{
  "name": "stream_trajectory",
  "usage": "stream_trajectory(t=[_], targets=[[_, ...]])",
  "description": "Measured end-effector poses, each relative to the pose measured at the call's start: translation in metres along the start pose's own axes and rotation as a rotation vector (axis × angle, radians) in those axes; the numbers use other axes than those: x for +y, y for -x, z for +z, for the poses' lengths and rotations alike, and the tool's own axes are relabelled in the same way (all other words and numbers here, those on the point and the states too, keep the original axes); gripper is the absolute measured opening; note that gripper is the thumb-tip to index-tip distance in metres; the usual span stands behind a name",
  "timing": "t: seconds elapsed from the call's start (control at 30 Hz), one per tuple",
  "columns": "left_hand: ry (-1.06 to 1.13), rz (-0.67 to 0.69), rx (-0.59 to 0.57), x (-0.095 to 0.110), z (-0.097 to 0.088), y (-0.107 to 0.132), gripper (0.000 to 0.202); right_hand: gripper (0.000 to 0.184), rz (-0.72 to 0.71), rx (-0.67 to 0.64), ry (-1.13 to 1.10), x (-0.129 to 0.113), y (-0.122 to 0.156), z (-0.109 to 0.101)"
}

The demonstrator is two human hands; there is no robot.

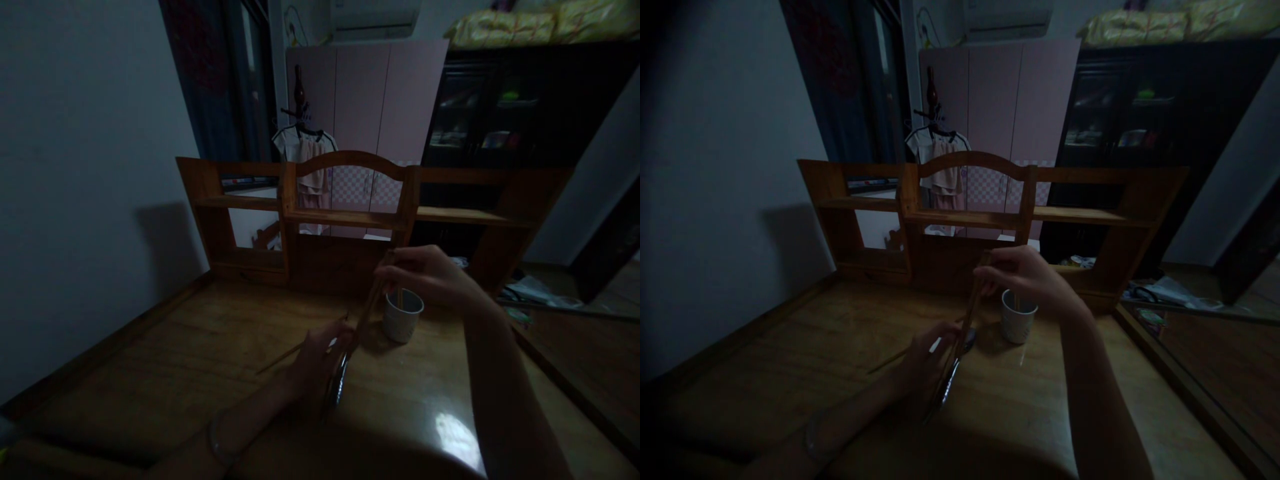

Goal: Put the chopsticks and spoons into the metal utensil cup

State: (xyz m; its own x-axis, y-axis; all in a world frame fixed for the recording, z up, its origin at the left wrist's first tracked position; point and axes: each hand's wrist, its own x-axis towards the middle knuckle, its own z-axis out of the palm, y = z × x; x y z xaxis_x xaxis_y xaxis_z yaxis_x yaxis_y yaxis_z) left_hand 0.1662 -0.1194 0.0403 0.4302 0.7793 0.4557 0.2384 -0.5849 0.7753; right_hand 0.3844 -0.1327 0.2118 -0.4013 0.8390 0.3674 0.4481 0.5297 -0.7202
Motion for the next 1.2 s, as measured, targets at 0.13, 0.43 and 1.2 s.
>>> stream_trajectory(t=[0.13,0.43,1.2], targets=[[0.042,0.037,0.101,-0.003,0.000,0.000,0.041,0.028,0.009,0.454,0.065,0.008,0.024,-0.041],[0.121,0.007,0.127,-0.007,0.005,-0.004,0.042,0.022,0.031,1.041,-0.026,0.055,0.060,-0.100],[0.100,0.014,0.093,-0.004,0.005,-0.003,0.042,0.035,0.162,0.719,0.163,0.084,0.051,-0.100]])
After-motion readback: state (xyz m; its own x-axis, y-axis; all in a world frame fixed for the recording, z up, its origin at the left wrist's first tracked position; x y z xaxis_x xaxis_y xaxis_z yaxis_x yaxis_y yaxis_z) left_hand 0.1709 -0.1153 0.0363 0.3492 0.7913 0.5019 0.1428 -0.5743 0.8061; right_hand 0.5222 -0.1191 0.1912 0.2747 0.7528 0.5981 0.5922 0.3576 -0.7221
